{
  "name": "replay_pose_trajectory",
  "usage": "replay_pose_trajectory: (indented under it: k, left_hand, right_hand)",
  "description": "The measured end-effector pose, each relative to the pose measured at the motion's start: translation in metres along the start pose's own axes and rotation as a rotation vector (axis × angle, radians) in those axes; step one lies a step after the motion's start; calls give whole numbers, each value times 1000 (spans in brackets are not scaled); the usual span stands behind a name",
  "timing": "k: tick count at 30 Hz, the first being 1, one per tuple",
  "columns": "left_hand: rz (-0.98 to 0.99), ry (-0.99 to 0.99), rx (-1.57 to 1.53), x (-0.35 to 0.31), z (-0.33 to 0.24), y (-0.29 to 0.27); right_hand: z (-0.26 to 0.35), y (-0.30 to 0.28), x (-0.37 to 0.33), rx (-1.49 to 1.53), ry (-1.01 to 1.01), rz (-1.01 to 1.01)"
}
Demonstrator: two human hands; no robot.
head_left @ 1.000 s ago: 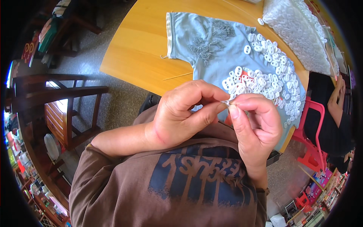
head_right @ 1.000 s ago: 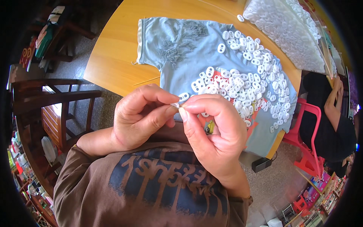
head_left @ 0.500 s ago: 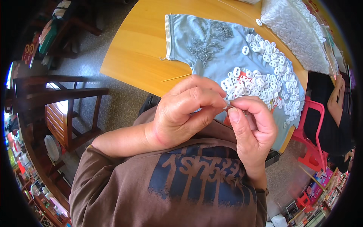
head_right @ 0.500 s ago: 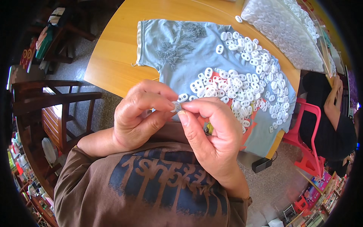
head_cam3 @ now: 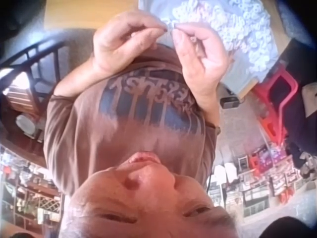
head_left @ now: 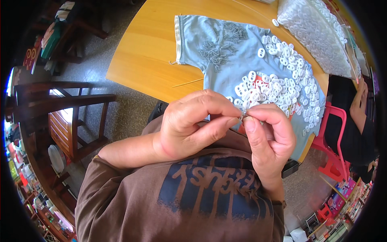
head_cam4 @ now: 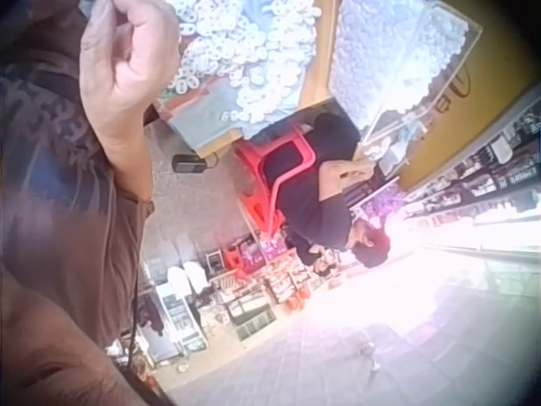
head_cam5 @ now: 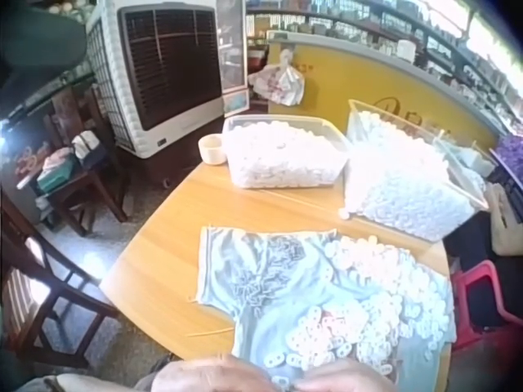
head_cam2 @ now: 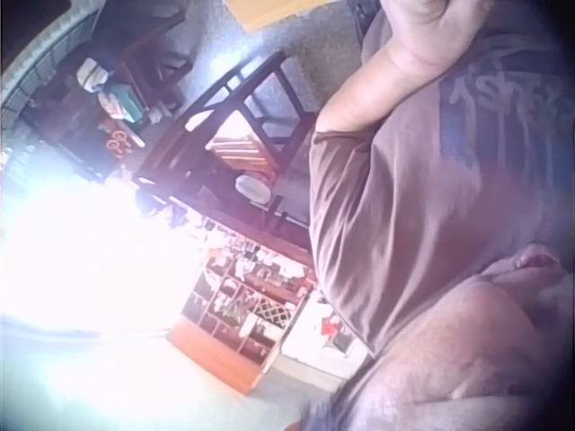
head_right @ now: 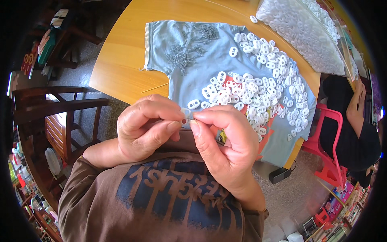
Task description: Assembling small white plastic components by threading them with a needle and wire.
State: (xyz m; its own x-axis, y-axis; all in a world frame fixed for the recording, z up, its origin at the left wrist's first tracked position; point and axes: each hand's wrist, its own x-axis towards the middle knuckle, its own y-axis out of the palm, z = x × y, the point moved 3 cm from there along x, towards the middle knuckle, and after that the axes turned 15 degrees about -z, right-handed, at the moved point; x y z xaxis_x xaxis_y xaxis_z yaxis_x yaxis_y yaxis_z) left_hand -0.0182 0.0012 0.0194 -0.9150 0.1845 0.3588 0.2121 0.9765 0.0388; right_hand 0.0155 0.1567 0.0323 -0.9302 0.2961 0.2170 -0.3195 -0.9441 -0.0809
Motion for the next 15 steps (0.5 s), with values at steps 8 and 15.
replay_pose_trajectory:
  k: [8,15]
  left_hand:
    - [-38,-459,-299,-5,1,5]
    - [4,-270,-123,-2,1,3]
  right_hand:
    - [1,0,-1,9,-24,9]
    - [4,2,0,-60,4,12]
